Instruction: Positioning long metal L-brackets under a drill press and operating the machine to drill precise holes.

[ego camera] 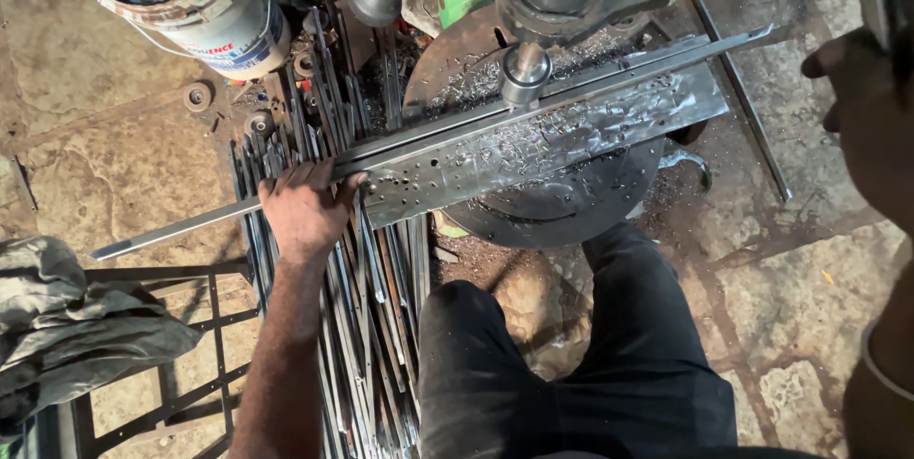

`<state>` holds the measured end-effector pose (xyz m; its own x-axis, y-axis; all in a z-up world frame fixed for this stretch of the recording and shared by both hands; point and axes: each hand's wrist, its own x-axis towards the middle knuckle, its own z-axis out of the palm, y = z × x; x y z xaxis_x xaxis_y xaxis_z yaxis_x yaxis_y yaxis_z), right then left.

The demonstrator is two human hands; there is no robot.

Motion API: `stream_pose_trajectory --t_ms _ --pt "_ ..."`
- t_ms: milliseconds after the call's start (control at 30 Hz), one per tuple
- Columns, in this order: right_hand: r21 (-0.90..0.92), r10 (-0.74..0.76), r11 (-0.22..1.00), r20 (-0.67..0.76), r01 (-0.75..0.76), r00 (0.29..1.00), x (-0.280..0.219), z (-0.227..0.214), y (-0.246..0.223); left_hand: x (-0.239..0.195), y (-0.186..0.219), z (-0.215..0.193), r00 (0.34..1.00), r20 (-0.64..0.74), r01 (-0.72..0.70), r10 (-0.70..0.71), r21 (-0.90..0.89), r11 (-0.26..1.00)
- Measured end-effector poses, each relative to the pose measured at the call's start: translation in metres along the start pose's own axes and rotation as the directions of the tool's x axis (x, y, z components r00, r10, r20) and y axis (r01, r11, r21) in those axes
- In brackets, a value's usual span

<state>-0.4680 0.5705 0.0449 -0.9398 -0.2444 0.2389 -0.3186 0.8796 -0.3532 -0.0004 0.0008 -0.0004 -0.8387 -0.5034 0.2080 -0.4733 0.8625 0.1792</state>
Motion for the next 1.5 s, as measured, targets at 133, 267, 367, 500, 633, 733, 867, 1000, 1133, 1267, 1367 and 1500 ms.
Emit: stream_pose_trajectory --t_ms 133,267,367,500,633,733,867,1000,1133,1267,1367,1500 --pt "-0.065 0.351 0.936 0.075 -0.347 0.933 -0.055 -0.029 -0.137 0.000 0.002 -0.003 0.999 0.028 0.018 -0.017 -0.011 1.000" --pt "0.312 -0.328 0.886 -0.099 0.342 0.940 -0.128 -0.117 -0.256 0.003 -0.002 0.001 0.999 0.045 0.021 -0.021 -0.011 1.000" --pt "0.422 -0.218 0.886 0.009 0.194 0.976 -0.124 -0.114 -0.255 0.004 0.001 -0.005 0.995 0.090 0.052 -0.050 -0.022 0.998" --pt "0.412 -0.179 0.899 0.040 0.147 0.983 -0.125 -0.112 -0.263 0.005 0.007 -0.009 0.987 0.123 0.108 -0.105 -0.017 0.994" --pt "0.390 -0.246 0.885 -0.071 0.254 0.967 -0.118 -0.079 -0.241 0.004 0.008 -0.011 0.987 0.116 0.112 -0.107 -0.034 0.993" --pt "0.310 -0.288 0.894 -0.153 0.323 0.945 -0.118 -0.070 -0.233 0.002 0.008 -0.010 0.997 0.040 0.072 -0.069 -0.058 0.996" --pt "0.392 -0.257 0.872 -0.143 0.293 0.956 -0.118 -0.070 -0.235 0.001 0.013 -0.016 0.997 0.003 0.073 -0.074 -0.094 0.993" --pt "0.281 -0.320 0.887 -0.198 0.367 0.926 -0.116 -0.067 -0.235 -0.002 0.009 -0.011 0.998 -0.061 0.028 -0.032 -0.070 0.997" --pt "0.279 -0.366 0.853 -0.282 0.441 0.887 -0.098 -0.018 -0.223 0.001 0.011 -0.014 0.998 -0.048 0.042 -0.046 -0.082 0.996" --pt "0.680 -0.207 0.627 -0.324 0.379 0.923 -0.042 0.049 -0.239 0.006 -0.002 0.001 0.972 0.161 0.179 -0.173 -0.021 0.984" --pt "0.721 -0.073 0.585 -0.408 0.370 0.910 0.018 0.106 -0.238 0.005 -0.008 0.013 0.972 0.157 0.173 -0.173 0.017 0.985" --pt "0.724 0.125 0.367 -0.660 0.584 0.740 0.119 0.208 -0.185 0.001 0.001 0.001 0.998 -0.022 0.061 -0.061 -0.002 0.998"
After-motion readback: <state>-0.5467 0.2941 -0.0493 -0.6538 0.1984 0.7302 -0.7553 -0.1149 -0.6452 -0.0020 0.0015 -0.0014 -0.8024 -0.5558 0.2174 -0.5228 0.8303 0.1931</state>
